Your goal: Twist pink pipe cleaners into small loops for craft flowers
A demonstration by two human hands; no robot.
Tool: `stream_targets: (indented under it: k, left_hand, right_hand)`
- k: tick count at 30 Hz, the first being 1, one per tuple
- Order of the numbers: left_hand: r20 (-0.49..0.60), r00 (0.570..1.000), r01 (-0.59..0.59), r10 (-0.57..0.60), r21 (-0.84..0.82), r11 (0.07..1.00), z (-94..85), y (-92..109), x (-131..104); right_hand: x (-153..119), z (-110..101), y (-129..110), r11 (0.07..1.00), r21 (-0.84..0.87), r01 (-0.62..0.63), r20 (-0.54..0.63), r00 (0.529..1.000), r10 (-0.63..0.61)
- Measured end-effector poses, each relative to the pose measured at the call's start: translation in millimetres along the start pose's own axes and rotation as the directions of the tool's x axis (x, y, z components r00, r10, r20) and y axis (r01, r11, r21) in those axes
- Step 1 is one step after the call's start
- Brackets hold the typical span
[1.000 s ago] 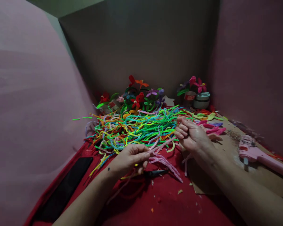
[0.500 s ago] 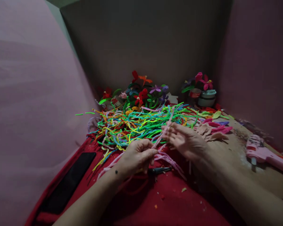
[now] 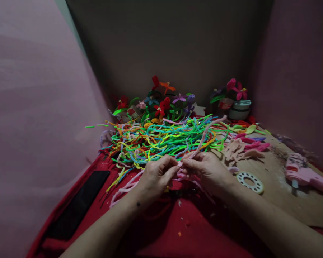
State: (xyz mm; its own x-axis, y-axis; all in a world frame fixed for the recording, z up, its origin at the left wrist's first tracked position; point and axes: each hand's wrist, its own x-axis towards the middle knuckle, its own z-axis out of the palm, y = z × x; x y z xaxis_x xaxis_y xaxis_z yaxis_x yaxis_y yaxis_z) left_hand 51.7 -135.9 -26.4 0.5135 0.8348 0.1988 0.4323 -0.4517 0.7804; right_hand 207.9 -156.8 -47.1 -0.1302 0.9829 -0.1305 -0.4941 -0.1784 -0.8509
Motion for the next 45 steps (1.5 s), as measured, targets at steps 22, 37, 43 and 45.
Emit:
stream_targets:
  k: [22,37,43,45]
  left_hand:
    - [0.437,0.881,0.407,-0.182,-0.502,0.763,-11.8,-4.4,-2.1]
    - [0.389,0.908,0.348,-0.155,-0.496,0.796,-11.4,-5.0,-3.4]
    - [0.417,0.891,0.381,-0.182,-0.464,0.800,-14.1,-6.6,-2.5]
    - [0.423,0.887,0.382,-0.185,-0.447,0.809,-14.5,-8.3,-2.0]
  right_hand:
    - [-9.4,10.2,-0.7,0.999,-0.041,0.024,0.070,0.997,-0.021]
    - [-7.7,4.5,9.1,0.998,-0.055,0.008,0.100,0.995,-0.002]
    - [-6.4,2.9,9.8,0.990,-0.139,0.009,0.076,0.997,0.002]
    - [-5.3,3.1,11.2,0.992,-0.124,-0.008,0.078,0.997,0.018]
